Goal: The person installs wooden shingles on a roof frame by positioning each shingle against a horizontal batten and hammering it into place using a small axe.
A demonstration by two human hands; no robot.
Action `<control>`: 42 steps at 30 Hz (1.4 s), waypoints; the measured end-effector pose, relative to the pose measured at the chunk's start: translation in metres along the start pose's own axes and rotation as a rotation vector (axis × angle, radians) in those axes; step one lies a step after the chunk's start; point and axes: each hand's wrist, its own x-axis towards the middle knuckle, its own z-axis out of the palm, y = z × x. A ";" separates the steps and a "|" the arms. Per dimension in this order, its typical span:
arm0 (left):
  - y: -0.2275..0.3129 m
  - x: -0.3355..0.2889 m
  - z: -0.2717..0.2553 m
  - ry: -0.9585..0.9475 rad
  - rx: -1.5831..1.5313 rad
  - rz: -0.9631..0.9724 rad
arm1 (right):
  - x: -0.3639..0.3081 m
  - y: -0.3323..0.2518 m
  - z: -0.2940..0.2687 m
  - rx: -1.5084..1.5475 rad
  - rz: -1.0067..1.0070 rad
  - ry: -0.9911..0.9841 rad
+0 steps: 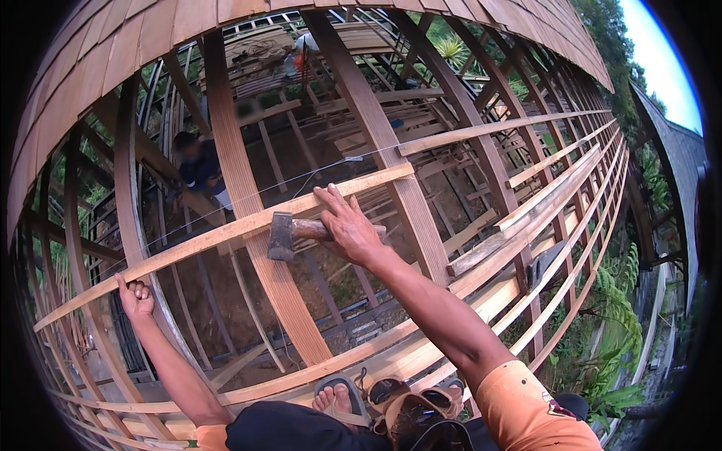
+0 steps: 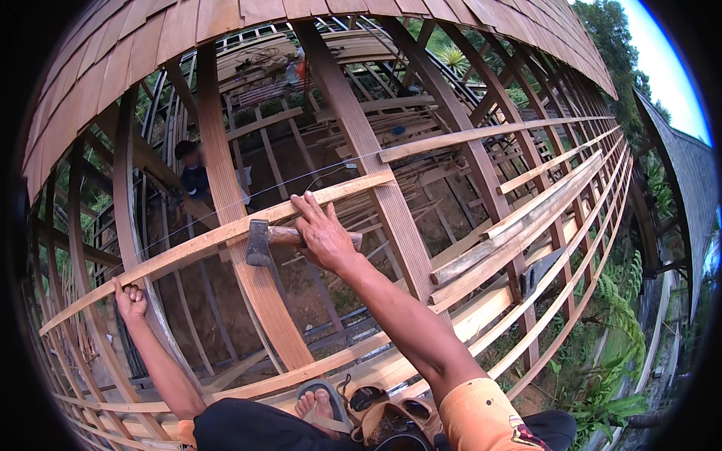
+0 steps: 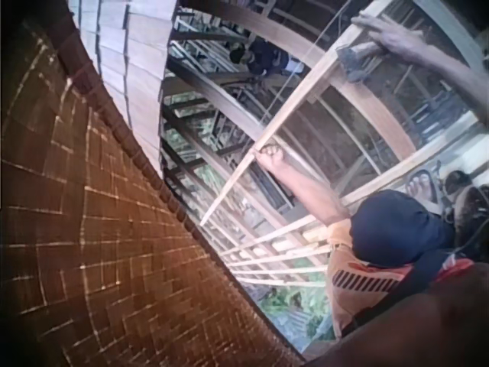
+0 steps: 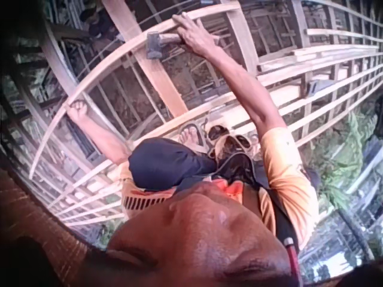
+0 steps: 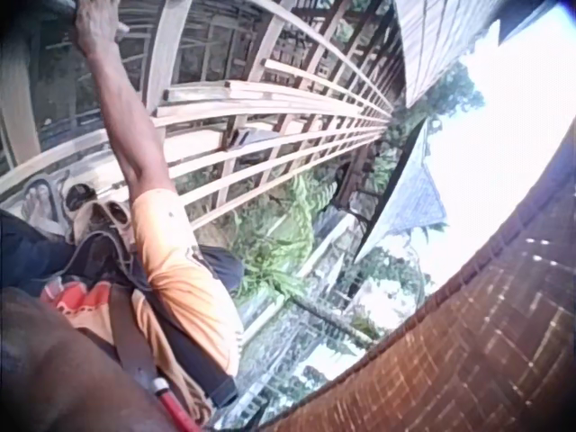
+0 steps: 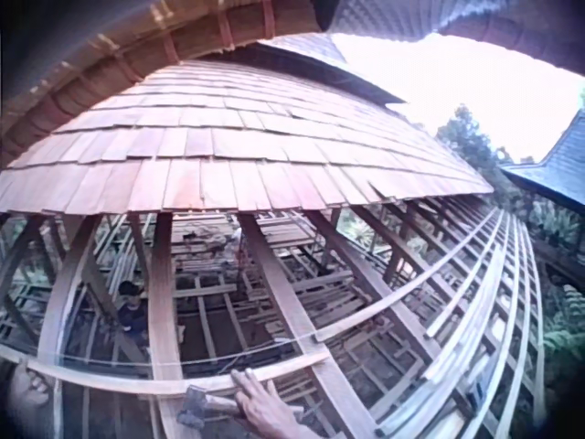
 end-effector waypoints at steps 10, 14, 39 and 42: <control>-0.001 0.018 0.010 -0.023 0.057 -0.150 | 0.038 0.022 0.000 0.030 -0.033 -0.075; 0.007 0.030 -0.003 -0.041 0.115 -0.135 | 0.048 0.019 0.001 0.025 -0.058 -0.115; -0.159 -0.144 0.251 -0.753 0.632 0.560 | 0.024 0.050 -0.018 0.777 0.156 0.227; -0.193 -0.167 0.270 -0.872 0.655 0.488 | -0.022 0.047 -0.047 1.079 0.460 0.233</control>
